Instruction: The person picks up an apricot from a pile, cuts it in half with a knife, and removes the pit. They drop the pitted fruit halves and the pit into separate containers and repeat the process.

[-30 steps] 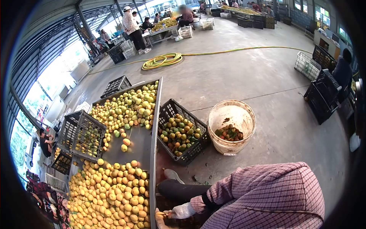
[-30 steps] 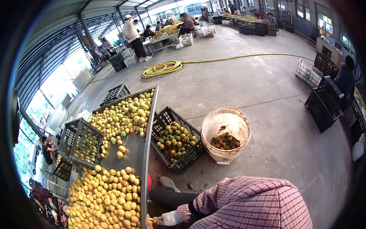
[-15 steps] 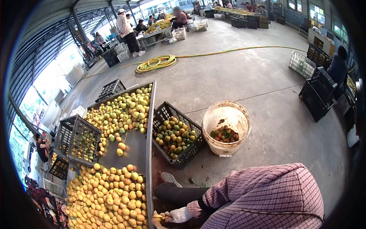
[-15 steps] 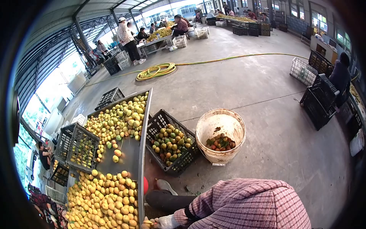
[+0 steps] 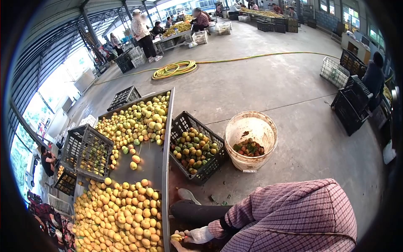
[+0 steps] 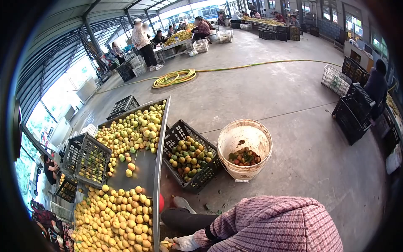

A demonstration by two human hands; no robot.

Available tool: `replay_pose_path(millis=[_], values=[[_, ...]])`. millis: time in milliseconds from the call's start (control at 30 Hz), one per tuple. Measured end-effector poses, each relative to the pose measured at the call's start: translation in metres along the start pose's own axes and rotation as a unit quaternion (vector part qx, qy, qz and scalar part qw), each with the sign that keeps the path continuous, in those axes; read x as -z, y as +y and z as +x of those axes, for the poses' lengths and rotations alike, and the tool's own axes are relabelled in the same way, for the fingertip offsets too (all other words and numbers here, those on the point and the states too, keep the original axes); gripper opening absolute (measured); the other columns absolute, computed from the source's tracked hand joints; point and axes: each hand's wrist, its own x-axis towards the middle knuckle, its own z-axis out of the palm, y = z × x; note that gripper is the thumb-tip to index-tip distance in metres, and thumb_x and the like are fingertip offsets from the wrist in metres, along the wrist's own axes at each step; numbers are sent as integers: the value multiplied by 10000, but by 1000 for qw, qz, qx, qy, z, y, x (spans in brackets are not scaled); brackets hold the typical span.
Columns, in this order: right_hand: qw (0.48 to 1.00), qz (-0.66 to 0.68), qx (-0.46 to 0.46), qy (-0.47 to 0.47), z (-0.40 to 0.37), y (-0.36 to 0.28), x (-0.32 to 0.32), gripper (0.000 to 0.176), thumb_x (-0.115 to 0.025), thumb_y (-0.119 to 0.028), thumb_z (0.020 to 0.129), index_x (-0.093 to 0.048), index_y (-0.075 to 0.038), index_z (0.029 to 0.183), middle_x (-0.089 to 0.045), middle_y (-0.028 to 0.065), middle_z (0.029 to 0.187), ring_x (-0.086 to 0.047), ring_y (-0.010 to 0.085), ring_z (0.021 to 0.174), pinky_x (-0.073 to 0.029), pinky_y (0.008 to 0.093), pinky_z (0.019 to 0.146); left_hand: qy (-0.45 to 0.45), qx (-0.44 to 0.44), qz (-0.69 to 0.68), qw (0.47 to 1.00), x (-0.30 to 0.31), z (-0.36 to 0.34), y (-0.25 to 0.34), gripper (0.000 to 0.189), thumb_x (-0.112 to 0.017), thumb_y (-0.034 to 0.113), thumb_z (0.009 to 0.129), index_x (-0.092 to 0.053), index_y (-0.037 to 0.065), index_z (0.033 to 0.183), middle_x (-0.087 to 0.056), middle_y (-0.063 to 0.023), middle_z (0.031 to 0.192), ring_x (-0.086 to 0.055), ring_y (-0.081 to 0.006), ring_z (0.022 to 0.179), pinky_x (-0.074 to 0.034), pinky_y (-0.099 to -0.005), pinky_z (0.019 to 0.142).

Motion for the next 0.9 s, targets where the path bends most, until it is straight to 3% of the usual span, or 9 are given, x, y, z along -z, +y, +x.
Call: replay_pose_path(millis=[67, 133, 167, 300, 367, 400, 467, 767, 900], values=[[1000, -8, 2, -1, 11, 21, -29, 526, -494, -457, 1001, -636, 33, 1132, -688, 163, 974, -657, 254, 893, -500, 375, 767, -11, -28, -27, 999, 6, 2, -7, 243, -494, 244, 1001, -555, 44, 1124, -571, -63, 1061, -546, -187, 989, -447, -321, 918], [1000, -16, 4, -1, 8, -7, 0, 526, -495, -458, 1000, -636, 32, 1133, -687, 163, 974, -657, 255, 894, -500, 375, 767, -39, -97, 192, 976, 8, 2, -1, 252, -500, 266, 994, -559, 49, 1109, -550, -55, 1067, -538, -184, 977, -450, -328, 908], [1000, -19, 6, 0, 4, -4, 2, 527, -496, -458, 999, -635, 31, 1134, -687, 163, 974, -657, 255, 894, -500, 375, 767, -52, -20, 134, 989, -2, -3, 14, 263, -484, 246, 1000, -553, 40, 1147, -545, -60, 1084, -533, -181, 992, -449, -328, 913], [1000, -27, 16, -2, 0, -3, -1, 527, -497, -461, 998, -633, 29, 1136, -686, 163, 974, -657, 257, 896, -499, 375, 766, -57, 69, 98, 991, 8, 1, 21, 285, -452, 233, 1015, -548, 38, 1200, -549, -69, 1103, -530, -172, 1021, -443, -325, 931], [999, -34, 17, -6, 0, 15, -24, 527, -498, -462, 997, -632, 28, 1137, -686, 163, 974, -657, 257, 896, -499, 375, 766, -45, -83, 219, 971, -5, -12, 12, 327, -480, 300, 1017, -555, 50, 1215, -561, -54, 1082, -535, -166, 1009, -445, -309, 921], [999, -36, 18, -7, 1, 24, -31, 527, -498, -462, 997, -632, 28, 1138, -685, 163, 974, -657, 258, 897, -499, 375, 766, -44, -83, 219, 971, -2, -10, 6, 327, -480, 300, 1017, -555, 50, 1215, -561, -54, 1082, -535, -166, 1009, -445, -309, 921], [999, -43, 20, -7, -3, 26, -24, 527, -499, -464, 996, -631, 27, 1139, -685, 162, 974, -656, 258, 897, -499, 375, 765, -31, 13, -48, 998, 8, 1, -8, 378, -522, 359, 1005, -562, 49, 1218, -562, -28, 1056, -534, -160, 997, -445, -299, 907], [997, -75, 30, -8, -13, 3, 3, 529, -502, -469, 993, -626, 22, 1144, -683, 162, 974, -656, 262, 901, -498, 375, 764, -58, -26, 171, 983, 1, -11, 21, 428, -511, 436, 997, -561, 76, 1225, -560, -24, 1071, -527, -170, 1035, -430, -318, 945], [995, -90, 32, -13, -18, 18, -8, 529, -504, -471, 991, -624, 20, 1146, -682, 161, 974, -655, 263, 902, -498, 375, 763, -26, 10, -7, 1000, 7, -4, -4, 368, -485, 415, 1010, -565, 91, 1164, -564, -29, 1096, -531, -188, 1052, -426, -331, 965]])
